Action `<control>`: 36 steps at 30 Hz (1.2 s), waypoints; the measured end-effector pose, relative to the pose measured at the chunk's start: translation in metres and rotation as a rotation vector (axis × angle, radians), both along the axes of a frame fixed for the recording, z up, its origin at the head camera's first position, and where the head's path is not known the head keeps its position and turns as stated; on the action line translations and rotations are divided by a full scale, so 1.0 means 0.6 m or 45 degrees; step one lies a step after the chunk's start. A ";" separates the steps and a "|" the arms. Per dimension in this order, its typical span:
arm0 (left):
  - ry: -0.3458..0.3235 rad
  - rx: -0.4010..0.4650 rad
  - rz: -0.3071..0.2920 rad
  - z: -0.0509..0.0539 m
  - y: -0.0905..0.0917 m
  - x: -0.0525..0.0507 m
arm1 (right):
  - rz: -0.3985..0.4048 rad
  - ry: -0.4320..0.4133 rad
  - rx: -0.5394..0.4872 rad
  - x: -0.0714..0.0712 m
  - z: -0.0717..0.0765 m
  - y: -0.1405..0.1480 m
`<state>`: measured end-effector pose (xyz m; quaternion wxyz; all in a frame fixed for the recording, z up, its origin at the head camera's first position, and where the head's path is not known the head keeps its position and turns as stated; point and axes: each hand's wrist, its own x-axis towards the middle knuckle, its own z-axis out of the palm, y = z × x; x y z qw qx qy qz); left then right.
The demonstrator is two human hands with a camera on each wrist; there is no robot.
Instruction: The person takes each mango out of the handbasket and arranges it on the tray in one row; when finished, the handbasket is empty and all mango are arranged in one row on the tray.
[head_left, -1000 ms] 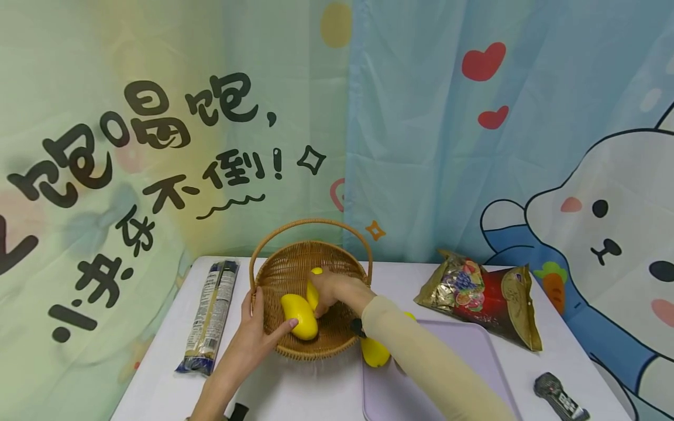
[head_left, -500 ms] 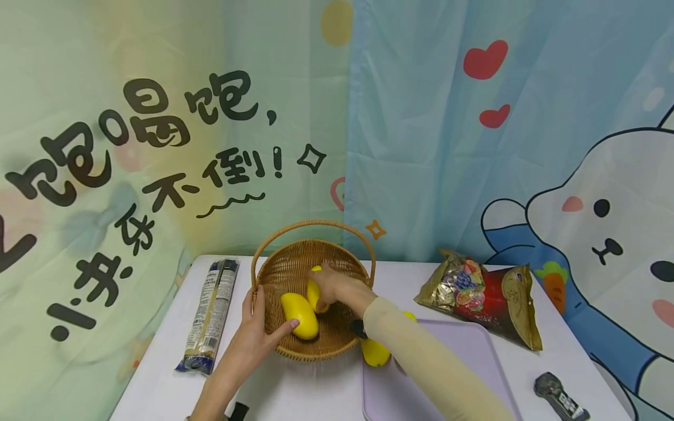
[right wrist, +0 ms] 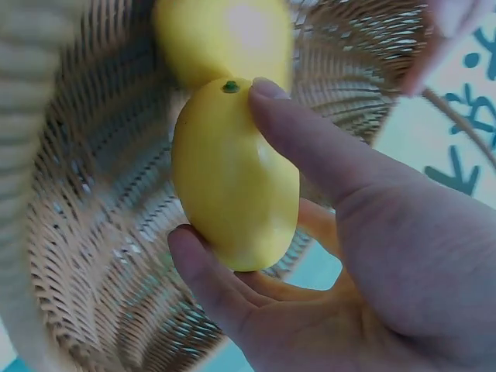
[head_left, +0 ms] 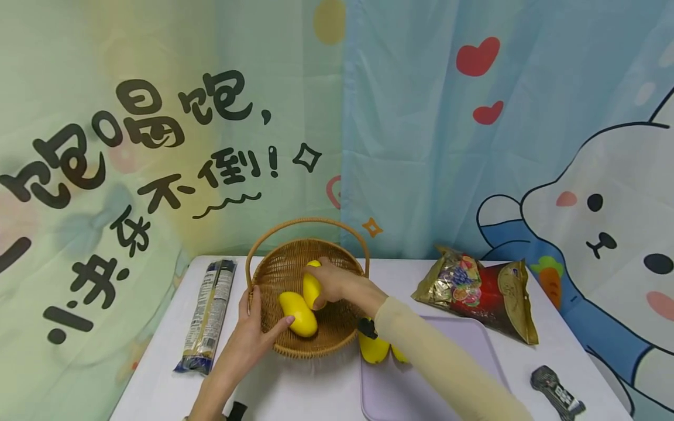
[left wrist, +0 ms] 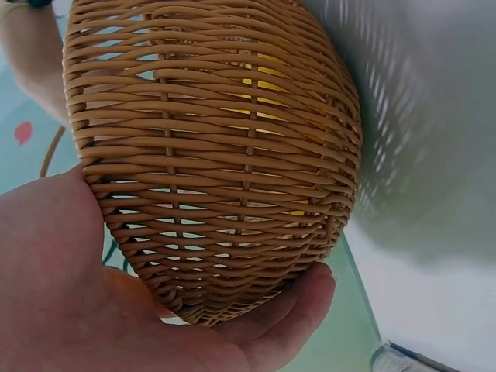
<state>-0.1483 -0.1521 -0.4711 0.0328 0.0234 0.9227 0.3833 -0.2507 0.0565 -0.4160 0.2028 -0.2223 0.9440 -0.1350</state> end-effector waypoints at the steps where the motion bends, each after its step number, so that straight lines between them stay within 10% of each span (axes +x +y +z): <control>1: -0.002 0.000 0.002 0.000 0.000 0.000 | 0.017 0.005 -0.014 0.005 0.006 0.003; 19: -0.039 0.005 -0.001 0.000 -0.002 -0.001 | 0.127 0.081 -0.226 0.103 0.109 0.114; 36: -0.050 -0.019 -0.002 0.002 -0.003 0.000 | -0.074 0.133 -0.248 0.152 0.115 0.282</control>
